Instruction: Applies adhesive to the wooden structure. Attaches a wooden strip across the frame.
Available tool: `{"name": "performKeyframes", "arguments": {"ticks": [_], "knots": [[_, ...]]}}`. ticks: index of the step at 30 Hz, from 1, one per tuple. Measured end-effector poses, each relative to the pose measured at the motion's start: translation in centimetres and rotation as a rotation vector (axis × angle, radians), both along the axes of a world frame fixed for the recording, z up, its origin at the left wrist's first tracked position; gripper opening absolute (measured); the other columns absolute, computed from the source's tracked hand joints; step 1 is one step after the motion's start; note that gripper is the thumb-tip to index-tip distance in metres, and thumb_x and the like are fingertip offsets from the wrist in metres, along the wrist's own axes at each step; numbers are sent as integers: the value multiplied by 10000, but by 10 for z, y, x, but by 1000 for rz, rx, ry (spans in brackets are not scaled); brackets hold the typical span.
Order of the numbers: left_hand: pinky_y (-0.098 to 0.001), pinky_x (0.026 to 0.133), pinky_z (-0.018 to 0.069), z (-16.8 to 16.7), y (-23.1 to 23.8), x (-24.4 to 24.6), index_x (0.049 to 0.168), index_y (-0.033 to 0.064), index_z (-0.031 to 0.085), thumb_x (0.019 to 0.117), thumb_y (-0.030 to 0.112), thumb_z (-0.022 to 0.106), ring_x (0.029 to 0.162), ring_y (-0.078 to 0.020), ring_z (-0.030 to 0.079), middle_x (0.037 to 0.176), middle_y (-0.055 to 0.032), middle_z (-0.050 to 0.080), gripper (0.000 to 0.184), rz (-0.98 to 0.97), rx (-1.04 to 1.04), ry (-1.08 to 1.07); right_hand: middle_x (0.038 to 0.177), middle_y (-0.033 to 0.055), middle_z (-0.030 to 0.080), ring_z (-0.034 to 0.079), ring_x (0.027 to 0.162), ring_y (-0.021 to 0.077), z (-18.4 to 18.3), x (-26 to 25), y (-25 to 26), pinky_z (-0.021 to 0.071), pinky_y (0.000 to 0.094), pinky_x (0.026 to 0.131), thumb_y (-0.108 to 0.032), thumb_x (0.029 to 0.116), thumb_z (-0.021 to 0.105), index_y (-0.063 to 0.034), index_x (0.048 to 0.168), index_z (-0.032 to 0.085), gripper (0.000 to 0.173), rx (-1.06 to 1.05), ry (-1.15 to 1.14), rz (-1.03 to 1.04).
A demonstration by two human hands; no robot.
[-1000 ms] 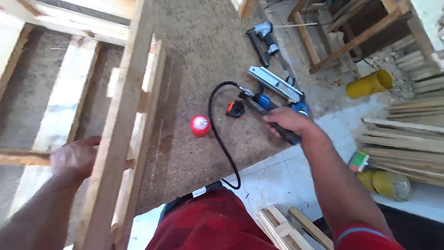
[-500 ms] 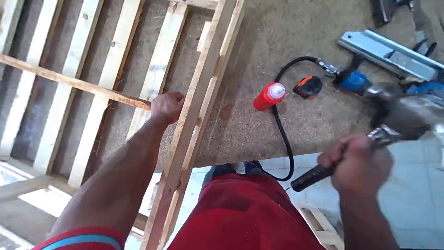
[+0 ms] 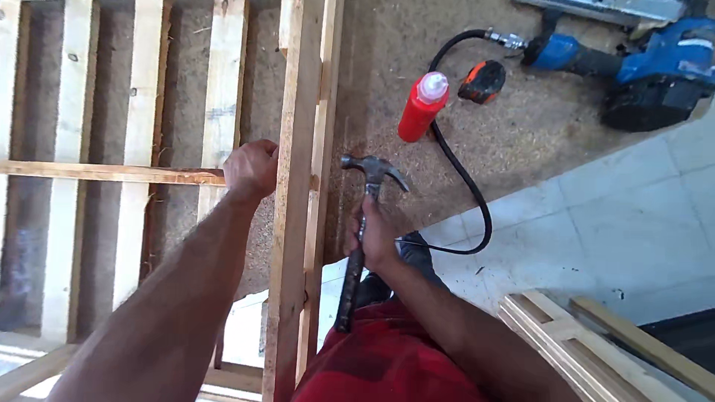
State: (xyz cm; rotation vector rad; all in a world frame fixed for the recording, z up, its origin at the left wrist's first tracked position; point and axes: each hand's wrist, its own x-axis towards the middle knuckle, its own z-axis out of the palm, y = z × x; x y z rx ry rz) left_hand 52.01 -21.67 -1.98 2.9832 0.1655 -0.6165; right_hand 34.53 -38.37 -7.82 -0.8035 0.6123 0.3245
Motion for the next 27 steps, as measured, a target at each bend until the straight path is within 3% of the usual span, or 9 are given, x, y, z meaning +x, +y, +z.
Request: {"name": "performKeyframes", "arguments": {"ticks": [4,9,13,15,19,22,24,27], "knots": [[-743,816,444,-1,1,-2,1102,73,715,1085,394,381,1078,-507,647,1093,-281,693,464,-10,-7,-19,626,34,496,494,397,152,-9,0,23,524,341,397,-459,1121,290,-48,1023,513,478,-37,-28,186],[-745,818,443,0,0,-2,1094,72,711,1086,413,379,1081,-512,643,1091,-278,692,476,-11,-6,-22,578,16,470,499,380,152,2,-2,26,535,360,383,-507,1110,249,-61,995,496,523,-30,-74,-114],[-756,860,432,-4,-5,-7,1159,16,675,1093,332,395,1136,-549,613,1164,-330,660,428,2,26,12,635,39,500,507,410,164,0,2,31,541,365,413,-482,1117,299,-44,1017,515,498,-104,-8,191],[-753,866,447,-12,-5,-5,1201,-10,649,1094,313,428,1143,-553,613,1193,-344,648,407,-4,57,32,647,42,510,506,413,160,3,0,17,535,353,411,-500,1111,301,-50,1011,527,513,-133,-36,201],[-722,753,501,-44,1,14,1148,92,671,1054,390,493,1010,-514,676,1067,-275,702,360,-47,113,21,609,58,543,547,422,187,5,-15,-17,547,369,424,-459,1105,321,-33,1046,545,485,-367,-114,74],[-711,742,508,-42,5,11,1139,93,664,1038,381,506,996,-501,683,1046,-269,705,344,-79,140,29,610,59,544,540,433,198,-3,-14,-30,516,382,425,-508,1075,407,-70,1076,568,467,-561,-143,280],[-732,826,466,-21,-3,8,1186,21,644,1071,299,475,1084,-536,642,1117,-327,669,345,-82,95,78,634,58,548,555,474,217,-10,-11,-35,524,433,463,-579,1049,429,-92,1081,582,512,-718,-165,441],[-728,863,455,-12,-9,6,1242,37,645,1081,297,445,1118,-529,634,1158,-319,669,365,-63,62,122,664,56,547,557,522,212,0,-7,-48,503,444,488,-568,1053,434,-108,1098,589,487,-940,-176,628]]}}
